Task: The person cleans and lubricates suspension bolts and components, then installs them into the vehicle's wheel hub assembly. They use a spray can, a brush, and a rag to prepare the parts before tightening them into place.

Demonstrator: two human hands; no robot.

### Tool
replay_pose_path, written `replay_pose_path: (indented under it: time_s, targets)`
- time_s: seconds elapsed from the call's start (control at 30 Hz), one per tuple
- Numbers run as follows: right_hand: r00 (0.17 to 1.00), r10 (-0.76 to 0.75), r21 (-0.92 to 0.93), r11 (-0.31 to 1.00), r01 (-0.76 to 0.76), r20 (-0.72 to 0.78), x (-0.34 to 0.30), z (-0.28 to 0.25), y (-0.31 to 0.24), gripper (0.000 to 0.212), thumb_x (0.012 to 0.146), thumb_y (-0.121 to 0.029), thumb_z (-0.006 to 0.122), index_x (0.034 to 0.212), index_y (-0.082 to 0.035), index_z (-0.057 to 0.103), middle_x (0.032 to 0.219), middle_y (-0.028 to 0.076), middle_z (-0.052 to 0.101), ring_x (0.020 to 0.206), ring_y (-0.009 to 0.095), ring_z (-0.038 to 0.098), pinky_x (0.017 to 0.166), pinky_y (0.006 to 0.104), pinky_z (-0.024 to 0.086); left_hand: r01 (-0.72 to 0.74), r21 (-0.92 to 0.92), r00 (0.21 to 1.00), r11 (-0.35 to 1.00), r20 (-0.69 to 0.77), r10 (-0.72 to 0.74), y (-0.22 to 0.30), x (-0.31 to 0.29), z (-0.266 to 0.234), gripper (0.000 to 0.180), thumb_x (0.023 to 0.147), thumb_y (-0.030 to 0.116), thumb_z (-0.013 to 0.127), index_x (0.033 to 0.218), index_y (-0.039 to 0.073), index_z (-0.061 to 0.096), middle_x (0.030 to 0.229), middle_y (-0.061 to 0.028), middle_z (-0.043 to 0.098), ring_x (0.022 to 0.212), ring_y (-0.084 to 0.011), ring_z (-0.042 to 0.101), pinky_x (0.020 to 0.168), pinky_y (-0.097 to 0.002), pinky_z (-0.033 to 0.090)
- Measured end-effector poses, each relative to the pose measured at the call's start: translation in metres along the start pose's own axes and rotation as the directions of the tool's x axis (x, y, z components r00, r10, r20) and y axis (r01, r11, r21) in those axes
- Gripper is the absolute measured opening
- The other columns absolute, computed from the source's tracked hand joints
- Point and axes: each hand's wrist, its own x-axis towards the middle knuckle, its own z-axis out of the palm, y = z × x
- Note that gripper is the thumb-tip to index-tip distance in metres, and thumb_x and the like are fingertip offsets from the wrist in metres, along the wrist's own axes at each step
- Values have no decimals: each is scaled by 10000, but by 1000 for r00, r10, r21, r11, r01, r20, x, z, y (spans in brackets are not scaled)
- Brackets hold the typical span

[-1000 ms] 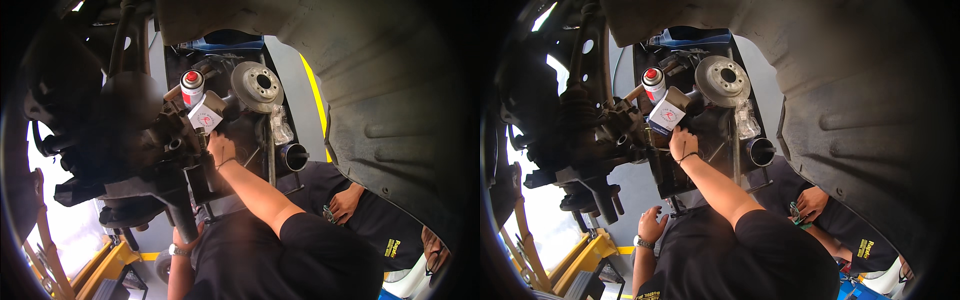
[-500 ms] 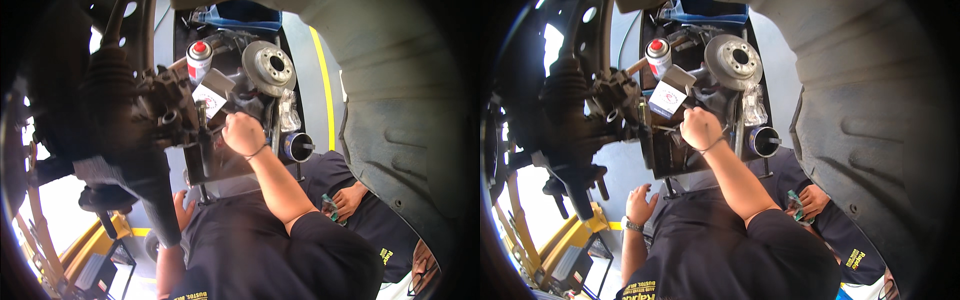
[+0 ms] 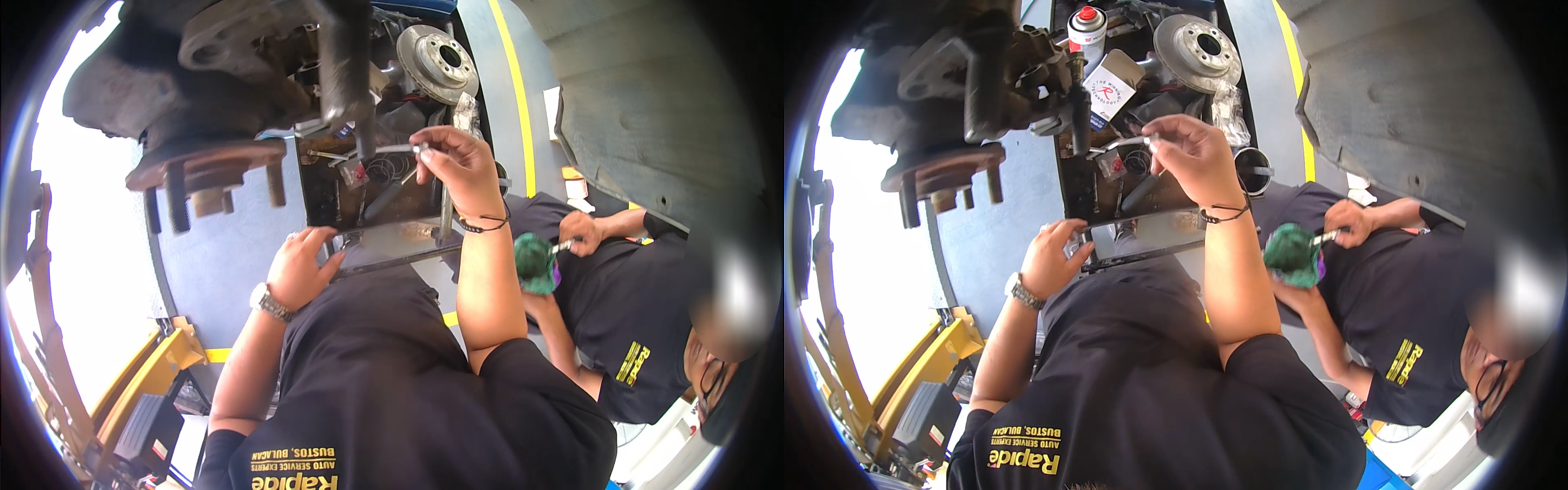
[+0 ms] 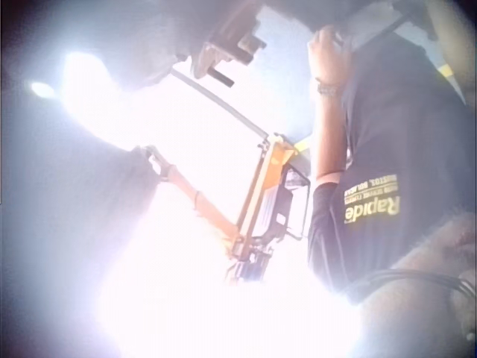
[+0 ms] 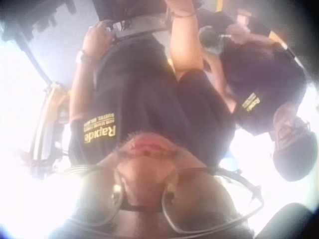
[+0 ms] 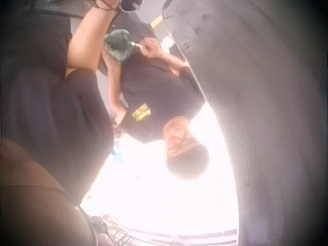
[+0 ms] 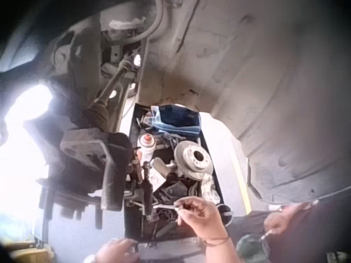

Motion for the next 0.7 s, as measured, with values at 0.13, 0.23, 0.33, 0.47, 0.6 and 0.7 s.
replay_pose_path:
  time_s: [0.13,0.23,0.33,0.47,0.6,0.7]
  targets:
    - [949,-185,-134,979,155,-256,-6,12,-10,179,1028,-121,639,1141,11,680,836,30,656,751,112,620,694,248,493,-134,-53,991,989,-12,134,11,1,-16,383,926,281,707,1217,37,657,1139,-151,700,1066,-351,654,948,-433,514]
    - [894,-173,329,887,324,-412,-6,19,-5,185,1028,-199,658,1131,-50,621,897,59,677,673,135,624,629,289,518,-138,-84,990,987,6,139,10,-16,-24,375,913,279,724,1208,55,667,1098,-138,713,1006,-341,674,900,-428,532]
    - [970,-69,450,876,172,-235,4,28,-7,192,1052,-220,602,1146,-53,599,861,96,664,672,182,647,611,317,537,-118,-74,993,990,12,119,-1,-43,-23,341,898,250,743,1169,51,686,1035,-132,725,933,-311,689,850,-410,544]
    - [983,-88,76,992,101,-159,51,46,-31,278,1060,-307,596,1125,-43,652,780,51,636,612,133,550,572,271,437,-39,-19,997,999,60,40,-20,-81,-19,342,902,279,731,1156,52,697,1056,-136,727,917,-306,690,841,-404,547]
    - [975,-210,-293,930,220,67,89,61,-48,416,1033,-399,614,1188,-27,716,862,51,717,768,113,642,681,295,489,21,59,999,998,45,-23,-36,-110,-36,345,910,292,726,1165,62,697,1054,-121,731,896,-290,687,856,-410,539]
    - [917,-373,-518,761,391,144,91,67,-54,442,1047,-430,560,1193,-37,701,972,156,737,900,314,682,782,380,519,83,36,995,996,-63,-81,-43,-125,-42,307,889,217,747,1142,51,694,1024,-107,738,906,-278,684,872,-404,531]
